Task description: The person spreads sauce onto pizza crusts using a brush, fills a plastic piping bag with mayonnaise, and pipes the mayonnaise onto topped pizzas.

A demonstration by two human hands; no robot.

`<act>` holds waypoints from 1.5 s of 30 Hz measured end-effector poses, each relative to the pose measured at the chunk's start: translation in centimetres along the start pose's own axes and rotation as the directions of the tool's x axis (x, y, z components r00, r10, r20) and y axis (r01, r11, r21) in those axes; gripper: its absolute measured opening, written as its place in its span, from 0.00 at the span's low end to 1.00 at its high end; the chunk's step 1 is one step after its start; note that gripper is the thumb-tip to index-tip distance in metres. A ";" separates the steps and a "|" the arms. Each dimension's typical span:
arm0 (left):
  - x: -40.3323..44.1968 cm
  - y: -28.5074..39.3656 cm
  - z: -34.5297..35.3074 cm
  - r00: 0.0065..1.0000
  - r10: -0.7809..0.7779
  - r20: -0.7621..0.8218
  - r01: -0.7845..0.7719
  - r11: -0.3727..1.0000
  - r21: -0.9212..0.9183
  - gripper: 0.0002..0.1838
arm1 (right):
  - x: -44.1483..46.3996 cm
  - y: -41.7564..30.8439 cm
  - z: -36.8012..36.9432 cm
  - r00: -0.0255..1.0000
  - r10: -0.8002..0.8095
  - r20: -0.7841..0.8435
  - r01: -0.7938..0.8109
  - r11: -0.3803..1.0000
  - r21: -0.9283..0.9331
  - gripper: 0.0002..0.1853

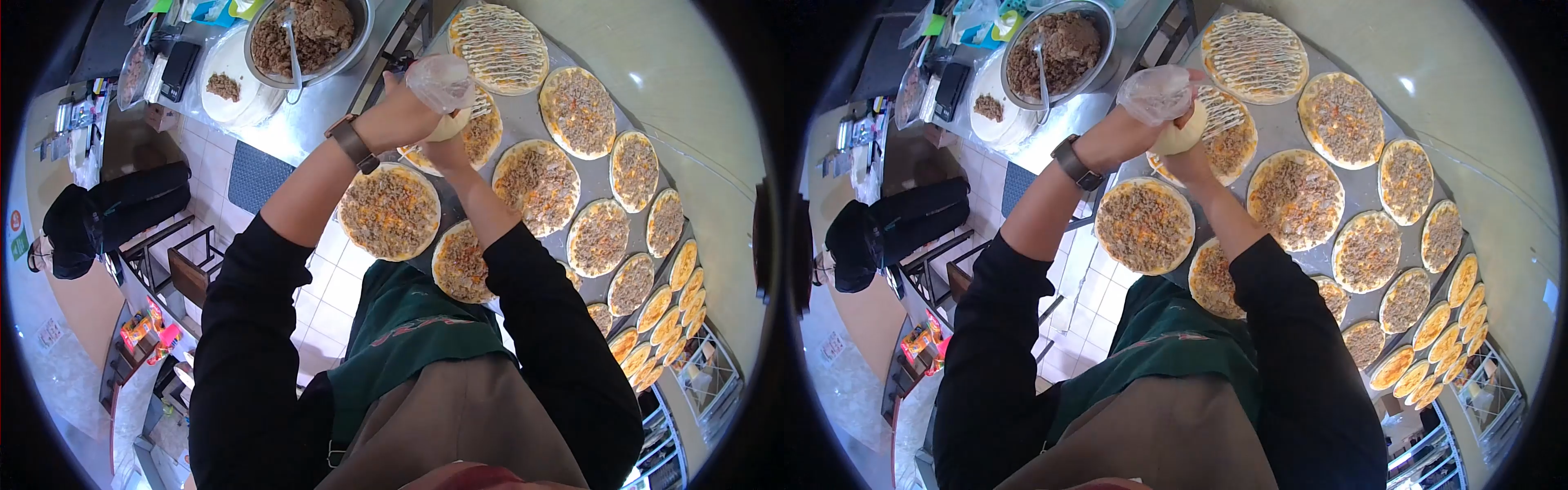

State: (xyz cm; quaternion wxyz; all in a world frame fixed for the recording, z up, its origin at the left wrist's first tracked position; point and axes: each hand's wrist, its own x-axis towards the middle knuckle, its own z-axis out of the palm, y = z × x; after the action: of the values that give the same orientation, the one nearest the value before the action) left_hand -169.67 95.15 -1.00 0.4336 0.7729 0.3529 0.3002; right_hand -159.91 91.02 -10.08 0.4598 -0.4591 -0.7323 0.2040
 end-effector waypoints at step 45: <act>3.7 3.3 4.2 0.982 -0.150 0.115 0.142 0.987 0.077 0.19 | -3.8 9.6 -5.4 0.912 0.334 0.239 -0.392 0.883 0.259 0.32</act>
State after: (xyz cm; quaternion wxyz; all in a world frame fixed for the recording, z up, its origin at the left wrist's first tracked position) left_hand -163.38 94.99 0.59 0.4483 0.7760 0.3918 0.2082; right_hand -150.00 91.85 -16.12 0.4069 -0.4916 -0.6330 0.4383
